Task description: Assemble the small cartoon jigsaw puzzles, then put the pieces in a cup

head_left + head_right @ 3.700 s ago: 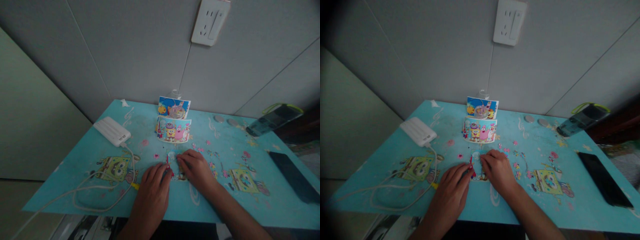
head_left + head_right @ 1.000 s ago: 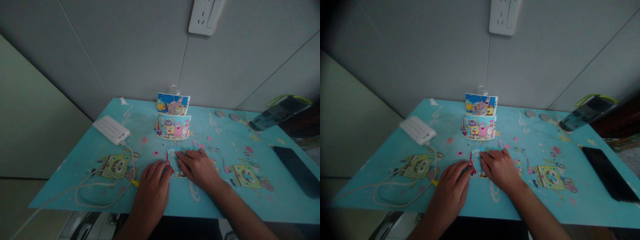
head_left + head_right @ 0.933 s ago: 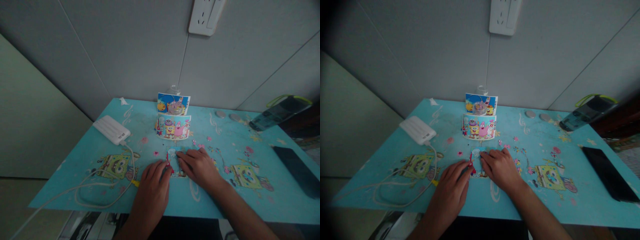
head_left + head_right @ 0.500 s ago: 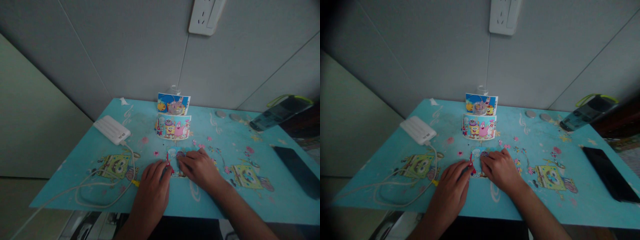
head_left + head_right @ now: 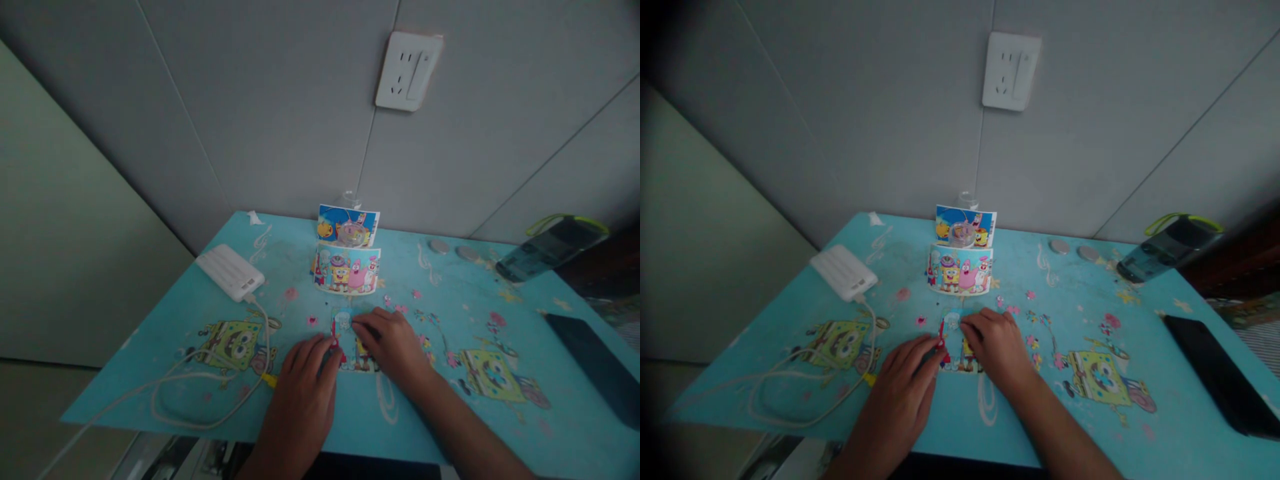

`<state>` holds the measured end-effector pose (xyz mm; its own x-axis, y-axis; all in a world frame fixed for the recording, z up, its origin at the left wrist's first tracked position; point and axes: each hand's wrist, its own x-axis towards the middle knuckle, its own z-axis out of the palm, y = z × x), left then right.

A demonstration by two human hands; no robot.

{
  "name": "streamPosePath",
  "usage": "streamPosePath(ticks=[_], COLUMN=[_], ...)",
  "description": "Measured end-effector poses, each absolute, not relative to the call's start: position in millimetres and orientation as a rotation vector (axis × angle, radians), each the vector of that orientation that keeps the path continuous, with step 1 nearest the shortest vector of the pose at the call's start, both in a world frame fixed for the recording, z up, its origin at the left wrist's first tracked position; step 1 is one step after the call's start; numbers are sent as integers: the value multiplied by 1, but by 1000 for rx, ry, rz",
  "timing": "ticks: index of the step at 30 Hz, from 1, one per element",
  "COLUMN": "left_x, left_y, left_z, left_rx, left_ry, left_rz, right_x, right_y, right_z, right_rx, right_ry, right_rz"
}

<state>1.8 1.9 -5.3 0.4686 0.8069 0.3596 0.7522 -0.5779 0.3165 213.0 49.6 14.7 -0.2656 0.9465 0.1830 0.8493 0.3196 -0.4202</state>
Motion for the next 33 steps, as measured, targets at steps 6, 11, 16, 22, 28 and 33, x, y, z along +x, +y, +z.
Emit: streamPosePath(ticks=[6,11,16,22,28,33], left_x=[-1,-11,-11,-15,-20,-21], left_y=[2,8,30,53,50,52], left_z=[-7,3,21,1,-7,-9], left_rx=[2539,2466,2514,2652,2683,2652], left_ry=[1363,1443,1583,1715,1692,1708], left_rz=[815,1010,850,589,552,632], right_x=[210,205,202,198,196,199], right_y=[52,52,53,54,52,52], right_z=[14,15,12,11,13,15], right_rx=[-1639,-1652,-1716,-1803,-1806,-1749], right_ry=[-2170,-2150,-2074,-2012,-1995,-1973], right_rz=[362,325,292,279,240,266])
